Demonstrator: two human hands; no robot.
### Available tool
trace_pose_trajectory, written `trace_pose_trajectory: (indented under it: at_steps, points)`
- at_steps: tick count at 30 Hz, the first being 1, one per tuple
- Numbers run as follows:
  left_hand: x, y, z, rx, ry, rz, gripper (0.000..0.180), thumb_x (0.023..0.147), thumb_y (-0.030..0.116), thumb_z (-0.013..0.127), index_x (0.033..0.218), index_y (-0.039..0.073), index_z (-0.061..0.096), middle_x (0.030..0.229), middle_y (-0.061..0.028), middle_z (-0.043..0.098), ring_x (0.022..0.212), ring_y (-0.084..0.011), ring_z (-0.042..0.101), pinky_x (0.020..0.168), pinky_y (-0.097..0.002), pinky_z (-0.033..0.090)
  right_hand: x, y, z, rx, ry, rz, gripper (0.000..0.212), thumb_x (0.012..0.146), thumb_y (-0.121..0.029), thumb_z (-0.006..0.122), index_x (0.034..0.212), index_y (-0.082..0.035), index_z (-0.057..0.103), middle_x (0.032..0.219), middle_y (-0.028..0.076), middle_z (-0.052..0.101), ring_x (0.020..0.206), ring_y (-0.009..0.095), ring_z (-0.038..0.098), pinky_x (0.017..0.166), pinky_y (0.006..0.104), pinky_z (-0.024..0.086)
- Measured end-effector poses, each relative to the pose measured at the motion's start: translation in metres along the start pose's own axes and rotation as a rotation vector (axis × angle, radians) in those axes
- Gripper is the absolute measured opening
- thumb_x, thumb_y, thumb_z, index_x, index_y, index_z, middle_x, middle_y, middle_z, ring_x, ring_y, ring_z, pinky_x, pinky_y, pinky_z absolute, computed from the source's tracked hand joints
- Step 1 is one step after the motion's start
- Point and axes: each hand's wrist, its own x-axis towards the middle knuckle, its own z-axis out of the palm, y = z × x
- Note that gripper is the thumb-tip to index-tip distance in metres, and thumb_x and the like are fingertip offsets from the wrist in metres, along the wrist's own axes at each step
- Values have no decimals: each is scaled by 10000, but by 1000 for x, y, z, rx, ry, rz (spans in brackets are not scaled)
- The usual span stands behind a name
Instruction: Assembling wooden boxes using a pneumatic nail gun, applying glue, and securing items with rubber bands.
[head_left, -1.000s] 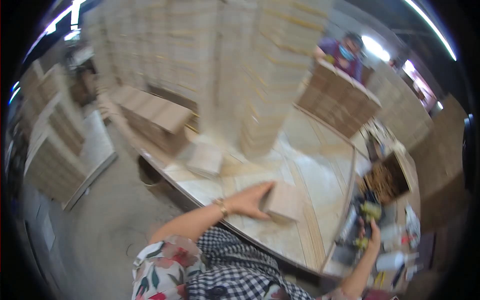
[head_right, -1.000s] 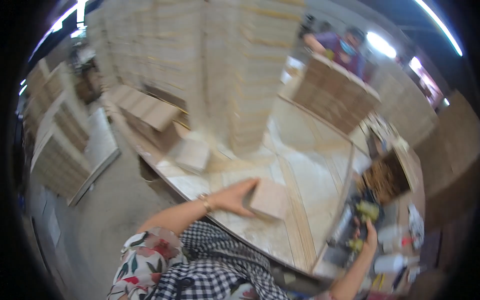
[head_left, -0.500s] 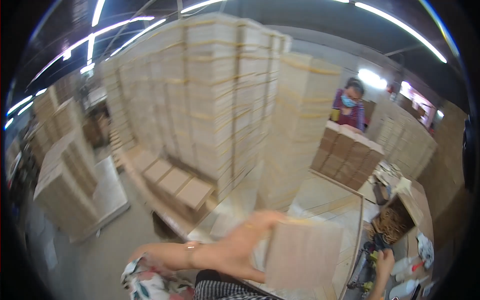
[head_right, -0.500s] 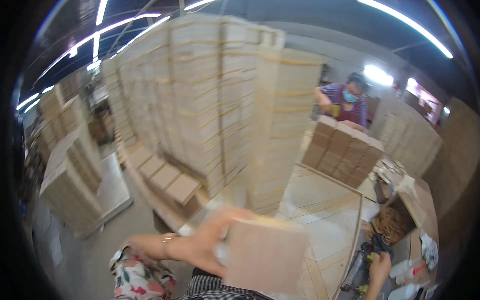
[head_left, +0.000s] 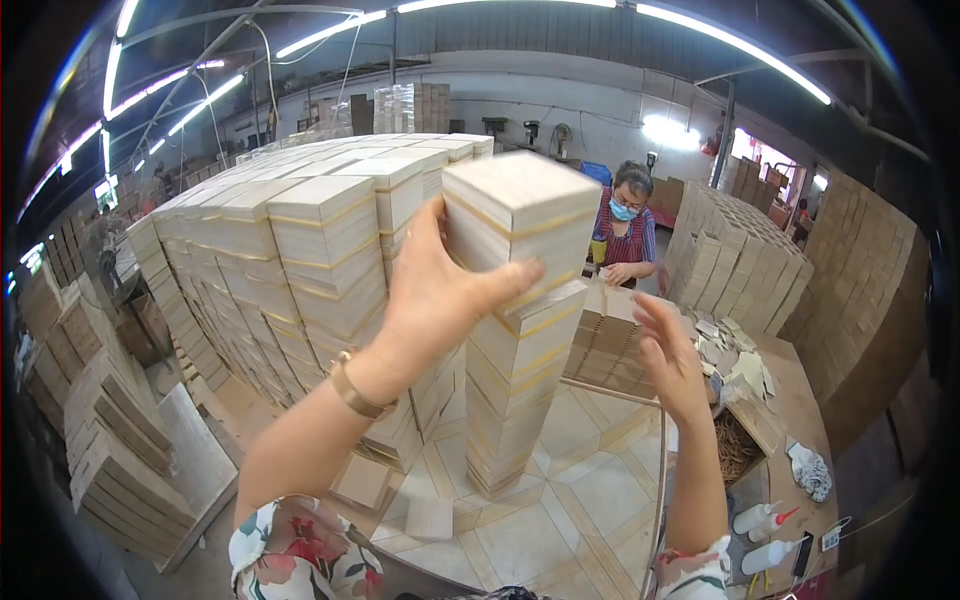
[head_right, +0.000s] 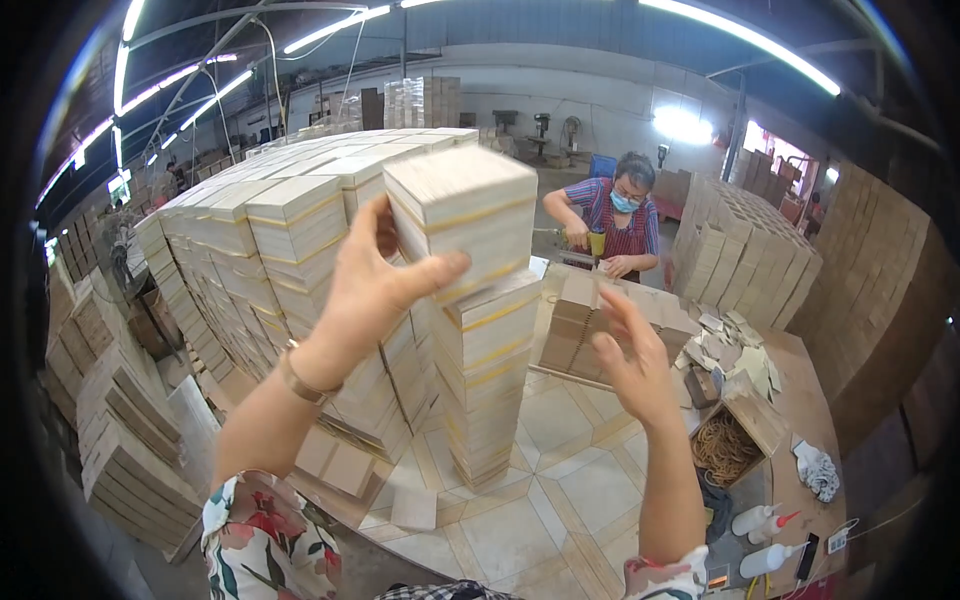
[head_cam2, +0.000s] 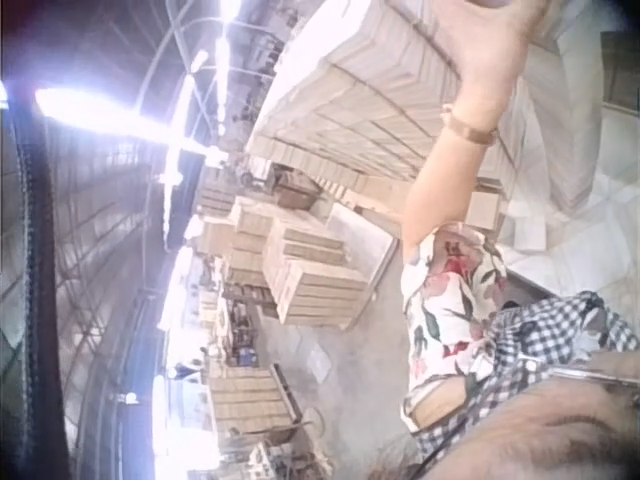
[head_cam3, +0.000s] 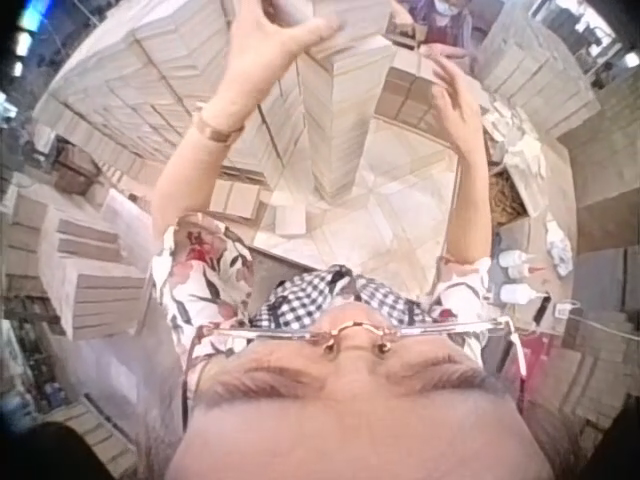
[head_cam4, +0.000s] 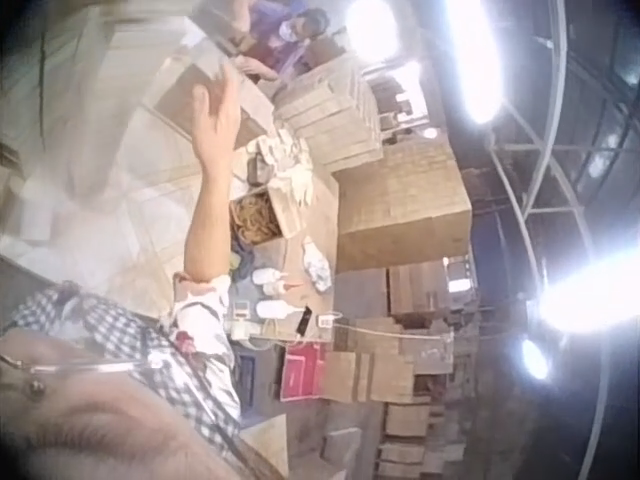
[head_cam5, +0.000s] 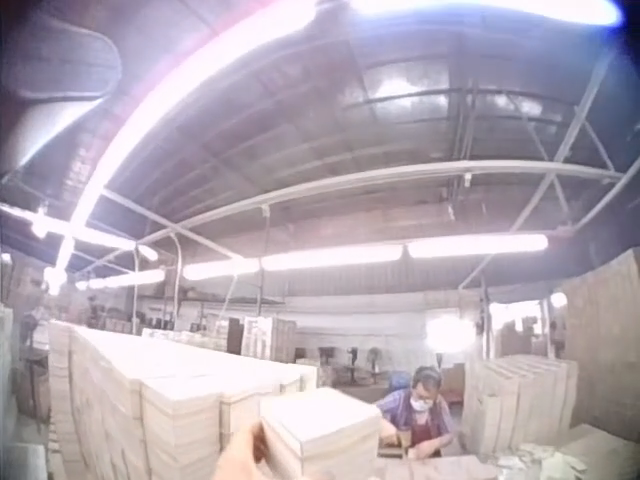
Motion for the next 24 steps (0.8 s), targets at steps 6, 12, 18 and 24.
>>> trace_pose_trajectory:
  at_steps: [6, 12, 18, 24]
  points:
    - [5, -12, 15, 46, 5, -114, 940, 612, 363, 820, 1276, -100, 341, 1212, -235, 473, 1146, -303, 480, 975, -377, 392, 55, -24, 21, 399, -119, 73, 711, 885, -484, 554, 1421, -87, 307, 1400, 156, 373, 1224, 275, 439, 968, 365, 379]
    - [3, -10, 24, 90, -24, -86, 961, 607, 357, 819, 1283, -110, 320, 1206, -244, 461, 1165, -323, 457, 995, -389, 369, 59, -13, 43, 525, -164, 120, 648, 907, -388, 571, 1396, -37, 330, 1243, 115, 460, 1120, 152, 427, 929, 296, 374]
    - [1, -13, 28, 69, -31, -84, 960, 605, 340, 816, 1284, -110, 309, 1209, -252, 450, 1174, -330, 444, 1000, -395, 363, 58, -15, 49, 515, -164, 124, 548, 921, -315, 573, 1332, -4, 388, 1035, 33, 513, 905, 80, 472, 807, 238, 416]
    - [2, -9, 23, 32, -63, -102, 944, 619, 320, 809, 1285, -114, 301, 1226, -256, 444, 1178, -321, 449, 998, -387, 367, 59, -18, 47, 522, -177, 127, 490, 925, -290, 571, 1291, 1, 425, 1008, 35, 546, 875, 80, 503, 778, 238, 434]
